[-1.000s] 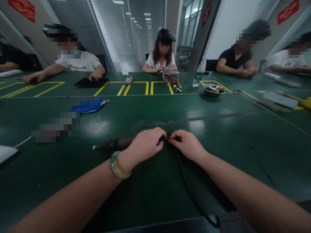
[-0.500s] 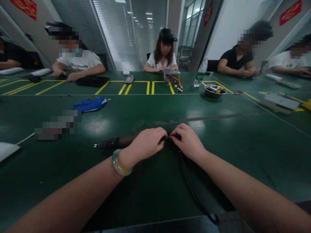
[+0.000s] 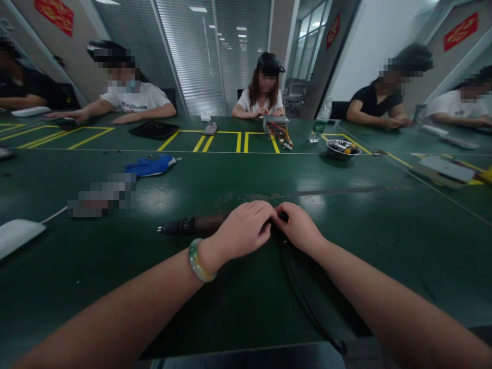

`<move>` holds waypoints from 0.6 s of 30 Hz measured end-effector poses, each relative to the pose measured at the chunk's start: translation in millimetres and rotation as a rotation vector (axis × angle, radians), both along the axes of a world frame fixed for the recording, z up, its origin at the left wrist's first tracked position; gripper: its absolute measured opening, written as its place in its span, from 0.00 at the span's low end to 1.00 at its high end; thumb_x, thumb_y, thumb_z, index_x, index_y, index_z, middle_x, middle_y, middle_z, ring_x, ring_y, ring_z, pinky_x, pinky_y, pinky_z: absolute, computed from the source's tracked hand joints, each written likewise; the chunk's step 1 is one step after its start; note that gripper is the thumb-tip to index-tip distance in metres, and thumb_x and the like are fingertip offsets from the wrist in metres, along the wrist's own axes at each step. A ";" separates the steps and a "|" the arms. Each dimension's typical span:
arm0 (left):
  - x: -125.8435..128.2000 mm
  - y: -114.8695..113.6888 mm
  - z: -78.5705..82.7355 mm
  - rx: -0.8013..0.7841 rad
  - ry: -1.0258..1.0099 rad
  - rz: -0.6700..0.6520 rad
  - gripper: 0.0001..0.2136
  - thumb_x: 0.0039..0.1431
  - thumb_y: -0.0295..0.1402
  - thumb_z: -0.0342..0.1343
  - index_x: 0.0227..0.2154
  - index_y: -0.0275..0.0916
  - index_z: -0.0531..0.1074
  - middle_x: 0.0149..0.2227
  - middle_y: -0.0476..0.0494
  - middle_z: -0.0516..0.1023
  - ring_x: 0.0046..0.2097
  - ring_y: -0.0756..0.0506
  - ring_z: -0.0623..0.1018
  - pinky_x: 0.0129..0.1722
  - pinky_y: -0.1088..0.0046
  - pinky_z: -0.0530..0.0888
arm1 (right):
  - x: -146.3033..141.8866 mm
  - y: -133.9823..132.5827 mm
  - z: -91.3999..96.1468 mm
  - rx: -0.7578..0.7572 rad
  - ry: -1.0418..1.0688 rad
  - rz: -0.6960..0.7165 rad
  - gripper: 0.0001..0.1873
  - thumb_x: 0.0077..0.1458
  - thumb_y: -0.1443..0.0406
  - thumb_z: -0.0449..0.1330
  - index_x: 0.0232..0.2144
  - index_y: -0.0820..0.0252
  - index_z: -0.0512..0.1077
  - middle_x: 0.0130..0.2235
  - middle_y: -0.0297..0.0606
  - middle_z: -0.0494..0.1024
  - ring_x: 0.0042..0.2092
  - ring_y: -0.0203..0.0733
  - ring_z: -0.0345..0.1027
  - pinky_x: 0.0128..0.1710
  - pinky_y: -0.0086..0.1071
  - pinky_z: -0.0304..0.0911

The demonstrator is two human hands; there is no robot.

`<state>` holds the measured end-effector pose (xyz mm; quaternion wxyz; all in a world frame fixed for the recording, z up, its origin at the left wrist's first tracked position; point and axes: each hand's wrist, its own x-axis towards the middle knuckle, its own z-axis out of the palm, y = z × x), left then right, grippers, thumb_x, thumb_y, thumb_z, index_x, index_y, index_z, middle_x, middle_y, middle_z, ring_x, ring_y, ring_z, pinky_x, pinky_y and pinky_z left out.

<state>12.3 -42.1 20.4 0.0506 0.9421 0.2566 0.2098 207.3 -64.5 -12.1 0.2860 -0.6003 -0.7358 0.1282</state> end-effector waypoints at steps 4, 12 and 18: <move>-0.8 -12.1 4.4 -0.108 0.074 -0.310 0.06 0.58 0.27 0.50 0.37 0.41 0.70 0.38 0.48 0.76 0.40 0.48 0.75 0.44 0.70 0.71 | -1.7 0.1 -2.0 0.037 -0.021 0.000 0.02 0.57 0.66 0.60 0.33 0.58 0.72 0.38 0.36 0.76 0.42 0.42 0.67 0.44 0.36 0.60; -5.6 -4.1 -5.1 -0.309 0.181 -0.481 0.06 0.55 0.26 0.54 0.34 0.43 0.72 0.39 0.51 0.75 0.38 0.51 0.75 0.39 0.77 0.71 | 50.0 16.4 6.6 0.091 -0.173 -0.135 0.07 0.57 0.61 0.58 0.34 0.57 0.74 0.40 0.40 0.76 0.43 0.46 0.67 0.45 0.39 0.60; -5.0 1.9 -6.5 -0.380 0.179 -0.508 0.05 0.56 0.27 0.54 0.34 0.42 0.72 0.40 0.49 0.75 0.39 0.49 0.75 0.38 0.75 0.70 | 198.4 -18.6 15.4 -0.044 -0.208 -0.638 0.16 0.54 0.55 0.61 0.34 0.61 0.78 0.34 0.59 0.76 0.34 0.49 0.70 0.31 0.45 0.53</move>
